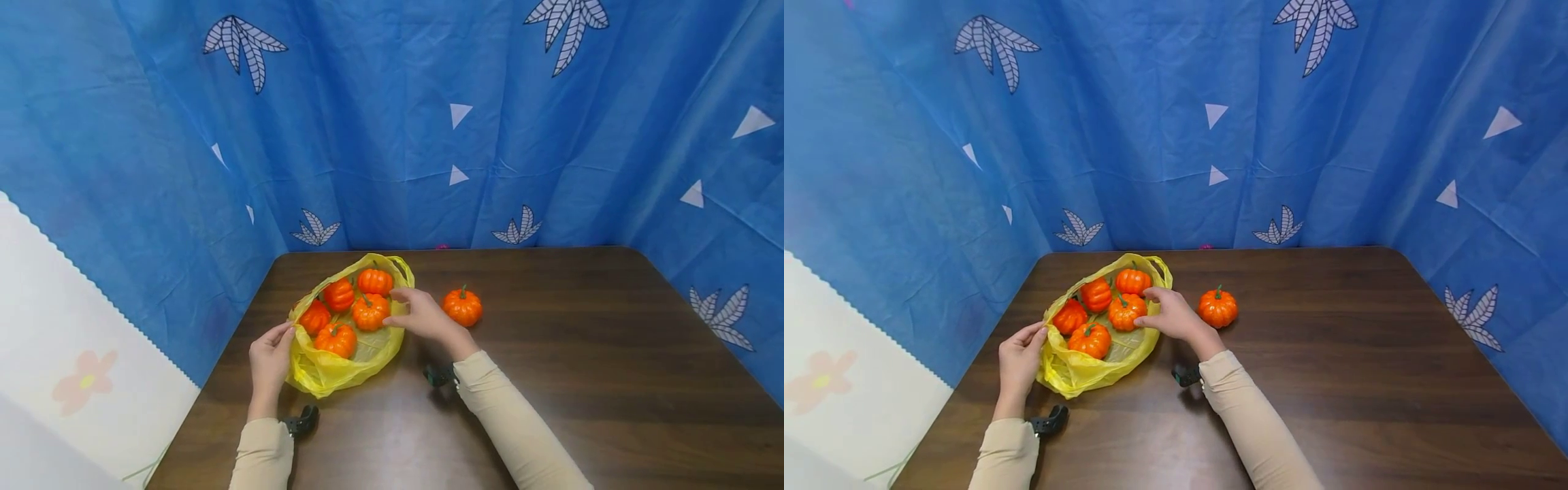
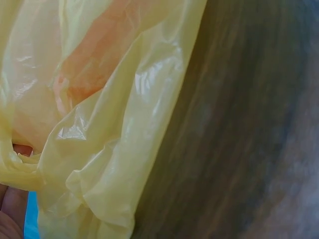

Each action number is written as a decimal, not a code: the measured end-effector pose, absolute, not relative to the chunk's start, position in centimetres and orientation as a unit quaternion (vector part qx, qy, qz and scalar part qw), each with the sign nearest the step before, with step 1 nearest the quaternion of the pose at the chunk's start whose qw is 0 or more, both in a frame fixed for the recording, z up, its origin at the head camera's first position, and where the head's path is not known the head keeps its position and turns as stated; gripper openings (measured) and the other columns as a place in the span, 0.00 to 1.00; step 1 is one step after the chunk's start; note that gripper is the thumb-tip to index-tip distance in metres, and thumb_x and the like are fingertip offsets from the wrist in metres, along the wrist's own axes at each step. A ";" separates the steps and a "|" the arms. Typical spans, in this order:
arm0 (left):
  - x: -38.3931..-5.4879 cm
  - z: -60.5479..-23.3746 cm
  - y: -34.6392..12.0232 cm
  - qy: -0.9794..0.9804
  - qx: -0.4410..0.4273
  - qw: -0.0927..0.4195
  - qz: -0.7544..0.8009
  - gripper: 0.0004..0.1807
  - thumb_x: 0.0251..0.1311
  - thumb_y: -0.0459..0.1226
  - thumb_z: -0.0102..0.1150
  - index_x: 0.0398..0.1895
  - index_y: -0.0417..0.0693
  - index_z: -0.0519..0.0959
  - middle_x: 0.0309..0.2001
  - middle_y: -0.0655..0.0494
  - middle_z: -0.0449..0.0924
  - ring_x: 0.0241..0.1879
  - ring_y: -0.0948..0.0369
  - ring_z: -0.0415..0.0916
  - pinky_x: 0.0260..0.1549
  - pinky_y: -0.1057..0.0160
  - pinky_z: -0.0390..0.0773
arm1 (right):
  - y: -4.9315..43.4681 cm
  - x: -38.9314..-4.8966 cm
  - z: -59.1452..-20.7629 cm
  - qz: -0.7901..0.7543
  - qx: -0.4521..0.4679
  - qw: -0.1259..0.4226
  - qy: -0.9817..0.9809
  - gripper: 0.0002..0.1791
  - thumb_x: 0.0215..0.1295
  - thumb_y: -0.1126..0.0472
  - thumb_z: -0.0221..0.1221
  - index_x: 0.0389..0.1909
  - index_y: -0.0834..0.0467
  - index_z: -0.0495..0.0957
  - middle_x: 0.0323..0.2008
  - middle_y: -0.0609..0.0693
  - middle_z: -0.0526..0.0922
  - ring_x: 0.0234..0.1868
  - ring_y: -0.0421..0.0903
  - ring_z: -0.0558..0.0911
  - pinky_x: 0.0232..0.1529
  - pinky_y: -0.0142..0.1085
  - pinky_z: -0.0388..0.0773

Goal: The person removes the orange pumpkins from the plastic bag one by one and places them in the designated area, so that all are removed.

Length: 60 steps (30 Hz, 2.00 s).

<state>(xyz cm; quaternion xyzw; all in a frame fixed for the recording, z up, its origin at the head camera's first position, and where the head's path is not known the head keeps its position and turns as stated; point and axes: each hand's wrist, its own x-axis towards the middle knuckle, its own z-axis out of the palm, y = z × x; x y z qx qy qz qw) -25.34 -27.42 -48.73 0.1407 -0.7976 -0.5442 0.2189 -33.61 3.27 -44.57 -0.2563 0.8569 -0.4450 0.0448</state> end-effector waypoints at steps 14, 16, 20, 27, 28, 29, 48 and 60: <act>-25.7 -48.6 -27.4 -0.798 0.145 0.204 -0.548 0.14 0.69 0.36 0.60 0.53 0.40 0.84 0.54 0.41 0.84 0.37 0.82 0.76 0.38 0.85 0.76 | 1.0 -35.8 -46.1 -0.441 -0.230 0.085 0.864 0.42 0.58 0.53 0.72 0.69 0.67 0.67 0.67 0.62 0.74 0.68 0.57 0.73 0.71 0.49 0.69; -25.7 -48.6 -27.4 -0.799 0.147 0.204 -0.546 0.14 0.69 0.36 0.60 0.53 0.41 0.84 0.54 0.41 0.85 0.39 0.78 0.78 0.39 0.84 0.77 | 0.7 -35.9 -46.4 -0.446 -0.226 0.082 0.862 0.42 0.58 0.54 0.72 0.68 0.69 0.67 0.66 0.63 0.74 0.67 0.58 0.73 0.71 0.50 0.68; -25.7 -48.6 -27.4 -0.801 0.148 0.207 -0.542 0.13 0.69 0.36 0.60 0.52 0.41 0.85 0.53 0.41 0.85 0.43 0.69 0.81 0.39 0.83 0.77 | 0.3 -35.9 -47.0 -0.467 -0.211 0.086 0.855 0.41 0.57 0.55 0.72 0.67 0.69 0.67 0.64 0.64 0.76 0.63 0.59 0.75 0.69 0.51 0.71; -25.6 -48.7 -27.4 -0.793 0.136 0.226 -0.549 0.12 0.68 0.33 0.61 0.50 0.38 0.85 0.49 0.37 0.86 0.35 0.77 0.79 0.35 0.83 0.78 | -0.2 -36.1 -47.9 -0.509 -0.186 0.106 0.833 0.42 0.56 0.57 0.73 0.67 0.69 0.65 0.63 0.65 0.75 0.59 0.60 0.77 0.64 0.51 0.75; -25.6 -48.7 -27.4 -0.792 0.136 0.226 -0.550 0.12 0.68 0.34 0.60 0.50 0.38 0.85 0.49 0.37 0.86 0.34 0.79 0.78 0.35 0.83 0.78 | -0.3 -36.1 -48.1 -0.512 -0.184 0.110 0.832 0.43 0.56 0.57 0.73 0.68 0.69 0.65 0.63 0.65 0.74 0.60 0.60 0.77 0.65 0.51 0.75; -25.6 -48.7 -27.4 -0.792 0.136 0.226 -0.551 0.12 0.68 0.34 0.60 0.50 0.38 0.85 0.49 0.37 0.86 0.33 0.80 0.78 0.35 0.83 0.78 | -0.4 -36.1 -48.3 -0.514 -0.181 0.112 0.831 0.43 0.56 0.57 0.73 0.67 0.69 0.65 0.63 0.65 0.74 0.61 0.59 0.76 0.66 0.51 0.74; -25.5 -48.8 -27.5 -0.791 0.137 0.224 -0.553 0.12 0.68 0.33 0.60 0.51 0.37 0.85 0.50 0.37 0.85 0.33 0.82 0.77 0.35 0.83 0.78 | -0.1 -36.6 -49.9 -0.529 -0.156 0.130 0.824 0.37 0.58 0.58 0.72 0.65 0.65 0.69 0.62 0.63 0.77 0.63 0.58 0.76 0.64 0.50 0.76; -25.6 -48.8 -27.6 -0.791 0.145 0.220 -0.553 0.12 0.68 0.34 0.60 0.51 0.38 0.85 0.52 0.39 0.85 0.34 0.82 0.77 0.35 0.83 0.78 | 0.2 -36.7 -50.5 -0.538 -0.162 0.123 0.818 0.35 0.59 0.57 0.71 0.65 0.63 0.71 0.61 0.61 0.78 0.63 0.57 0.77 0.65 0.51 0.75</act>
